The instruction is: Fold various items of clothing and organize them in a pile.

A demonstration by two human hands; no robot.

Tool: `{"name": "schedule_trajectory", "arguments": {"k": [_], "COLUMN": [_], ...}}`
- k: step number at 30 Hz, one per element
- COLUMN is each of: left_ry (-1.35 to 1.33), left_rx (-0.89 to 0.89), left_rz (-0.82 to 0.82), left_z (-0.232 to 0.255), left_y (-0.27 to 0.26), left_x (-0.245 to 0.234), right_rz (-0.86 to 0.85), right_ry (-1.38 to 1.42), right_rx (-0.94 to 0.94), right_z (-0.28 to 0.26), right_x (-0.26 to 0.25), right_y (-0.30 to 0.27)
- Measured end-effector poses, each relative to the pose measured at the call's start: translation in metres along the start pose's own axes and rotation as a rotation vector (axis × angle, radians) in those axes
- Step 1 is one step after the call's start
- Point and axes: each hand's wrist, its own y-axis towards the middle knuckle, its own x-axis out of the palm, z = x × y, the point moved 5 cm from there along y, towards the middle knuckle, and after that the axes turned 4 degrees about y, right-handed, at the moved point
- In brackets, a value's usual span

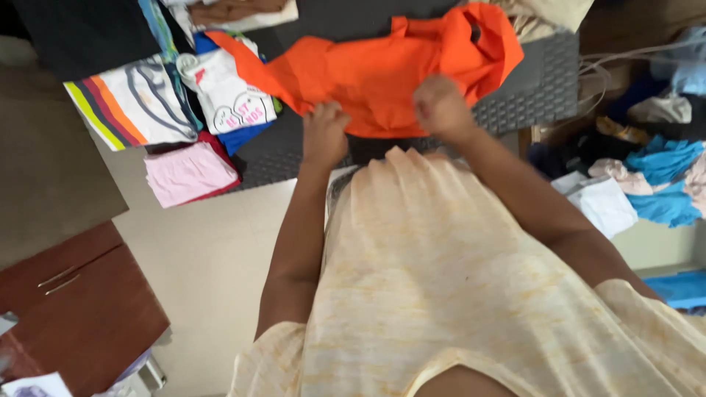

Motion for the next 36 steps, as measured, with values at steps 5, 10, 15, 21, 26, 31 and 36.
{"name": "schedule_trajectory", "arguments": {"k": [5,10,15,21,26,31,36], "left_ry": [-0.032,0.014,-0.077,-0.360,-0.259,-0.338,-0.408], "left_rx": [0.072,0.033,0.144,0.120,0.150,0.114,0.121], "left_rz": [-0.158,-0.290,0.209,0.028,-0.060,0.001,-0.001], "left_z": [-0.003,0.009,0.049,0.062,0.055,0.056,0.044], "left_y": [-0.011,-0.010,0.014,0.025,0.023,0.012,0.006], "left_x": [0.065,0.046,-0.055,-0.056,-0.090,-0.125,-0.115], "right_rz": [-0.401,-0.456,-0.335,-0.530,0.063,0.245,0.179], "right_ry": [-0.075,-0.228,-0.090,0.416,0.322,0.223,0.393], "right_rx": [-0.219,-0.154,-0.050,0.191,0.153,0.196,0.284], "right_z": [-0.040,-0.013,-0.040,-0.062,-0.016,0.033,0.047], "right_x": [0.025,0.041,0.013,0.004,-0.066,-0.099,-0.097], "right_y": [-0.005,-0.019,0.003,0.014,0.019,-0.007,-0.018]}}
